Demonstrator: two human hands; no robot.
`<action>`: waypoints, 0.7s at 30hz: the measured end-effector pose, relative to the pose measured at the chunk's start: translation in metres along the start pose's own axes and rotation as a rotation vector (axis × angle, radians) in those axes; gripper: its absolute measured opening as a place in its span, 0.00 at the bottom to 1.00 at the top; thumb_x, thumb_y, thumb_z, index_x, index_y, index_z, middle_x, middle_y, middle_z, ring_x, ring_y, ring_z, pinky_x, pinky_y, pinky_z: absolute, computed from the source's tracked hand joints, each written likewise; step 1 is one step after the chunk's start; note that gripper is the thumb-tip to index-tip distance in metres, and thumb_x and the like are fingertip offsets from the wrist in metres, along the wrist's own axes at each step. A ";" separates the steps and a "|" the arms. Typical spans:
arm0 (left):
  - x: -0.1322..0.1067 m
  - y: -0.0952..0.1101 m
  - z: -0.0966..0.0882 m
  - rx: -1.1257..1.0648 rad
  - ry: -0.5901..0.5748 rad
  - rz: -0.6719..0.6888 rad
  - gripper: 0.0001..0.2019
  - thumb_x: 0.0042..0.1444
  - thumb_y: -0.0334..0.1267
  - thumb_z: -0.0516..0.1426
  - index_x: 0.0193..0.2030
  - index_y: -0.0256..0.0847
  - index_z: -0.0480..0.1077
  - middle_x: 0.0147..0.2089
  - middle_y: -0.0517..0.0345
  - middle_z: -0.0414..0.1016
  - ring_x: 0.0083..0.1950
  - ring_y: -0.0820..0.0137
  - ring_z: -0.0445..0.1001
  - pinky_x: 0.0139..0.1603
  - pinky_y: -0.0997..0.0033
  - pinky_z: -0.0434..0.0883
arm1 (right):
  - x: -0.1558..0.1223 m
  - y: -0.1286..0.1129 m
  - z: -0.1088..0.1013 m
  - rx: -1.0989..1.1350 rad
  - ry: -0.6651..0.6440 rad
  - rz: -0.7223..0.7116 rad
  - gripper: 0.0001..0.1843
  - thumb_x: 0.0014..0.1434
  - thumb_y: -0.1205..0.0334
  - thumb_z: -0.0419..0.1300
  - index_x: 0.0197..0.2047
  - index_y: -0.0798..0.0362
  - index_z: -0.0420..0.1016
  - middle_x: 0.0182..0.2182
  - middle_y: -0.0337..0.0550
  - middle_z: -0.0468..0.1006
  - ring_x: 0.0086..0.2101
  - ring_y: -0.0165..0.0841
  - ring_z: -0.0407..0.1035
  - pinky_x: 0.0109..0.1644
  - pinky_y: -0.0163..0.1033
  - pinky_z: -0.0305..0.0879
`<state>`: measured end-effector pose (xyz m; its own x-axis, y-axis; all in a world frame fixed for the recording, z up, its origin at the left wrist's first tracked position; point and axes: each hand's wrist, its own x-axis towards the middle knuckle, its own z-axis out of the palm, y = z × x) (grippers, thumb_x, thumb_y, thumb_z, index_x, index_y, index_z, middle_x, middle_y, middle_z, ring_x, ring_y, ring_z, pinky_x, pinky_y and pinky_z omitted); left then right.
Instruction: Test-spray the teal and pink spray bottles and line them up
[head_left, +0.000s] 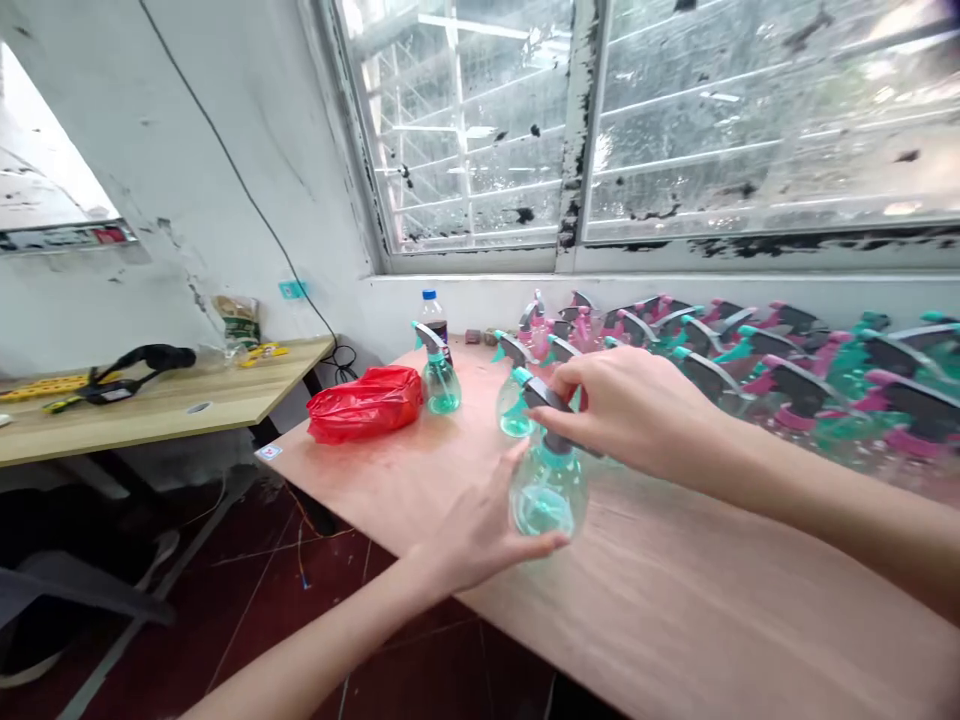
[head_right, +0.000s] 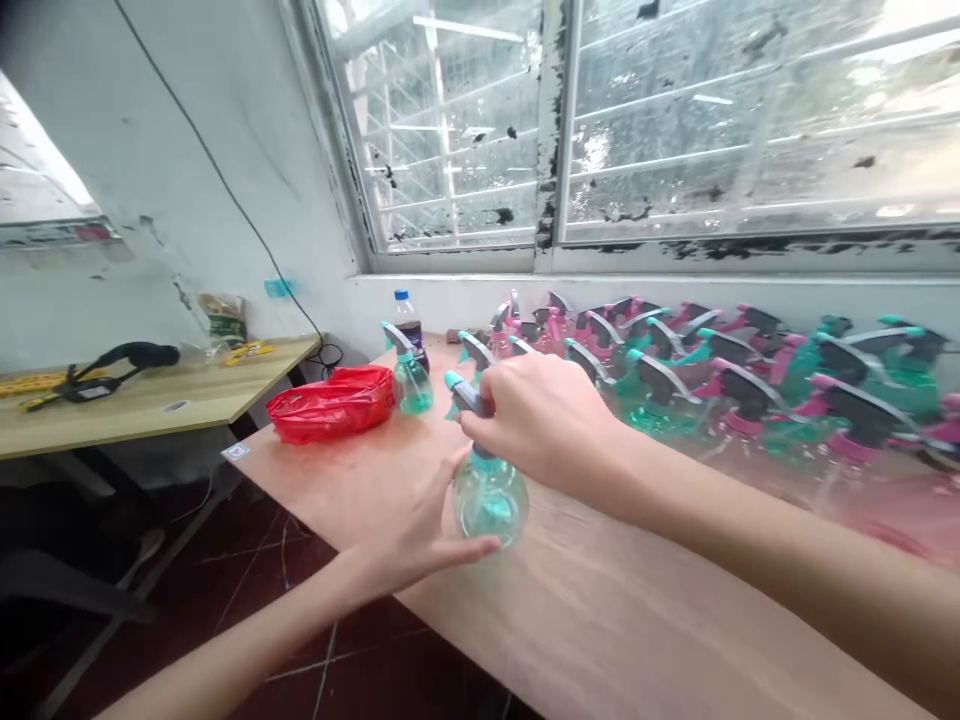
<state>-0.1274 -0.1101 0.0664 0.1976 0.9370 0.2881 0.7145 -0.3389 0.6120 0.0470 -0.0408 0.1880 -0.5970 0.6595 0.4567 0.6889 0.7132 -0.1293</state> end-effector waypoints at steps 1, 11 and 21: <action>0.001 0.007 0.012 -0.016 -0.001 0.034 0.49 0.51 0.52 0.67 0.72 0.48 0.44 0.69 0.44 0.57 0.67 0.46 0.60 0.63 0.44 0.63 | -0.014 0.006 -0.004 -0.008 0.033 0.011 0.17 0.54 0.53 0.63 0.17 0.50 0.71 0.18 0.41 0.73 0.22 0.34 0.64 0.24 0.38 0.48; 0.041 0.068 0.105 -0.202 -0.121 0.213 0.41 0.49 0.49 0.69 0.65 0.49 0.53 0.60 0.48 0.66 0.61 0.49 0.67 0.59 0.49 0.66 | -0.135 0.110 -0.025 0.490 -0.140 -0.012 0.35 0.52 0.45 0.68 0.60 0.44 0.65 0.52 0.45 0.75 0.49 0.42 0.71 0.47 0.43 0.67; 0.068 0.087 0.161 -0.241 -0.268 0.310 0.41 0.48 0.53 0.69 0.65 0.47 0.55 0.62 0.46 0.66 0.62 0.47 0.66 0.58 0.48 0.66 | -0.164 0.137 0.018 0.918 0.155 0.226 0.12 0.56 0.63 0.63 0.44 0.52 0.69 0.35 0.40 0.73 0.32 0.32 0.68 0.35 0.37 0.66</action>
<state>0.0558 -0.0625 0.0204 0.5658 0.7669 0.3029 0.4247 -0.5860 0.6901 0.2321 -0.0468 0.0799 -0.3828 0.8128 0.4390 0.1509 0.5239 -0.8383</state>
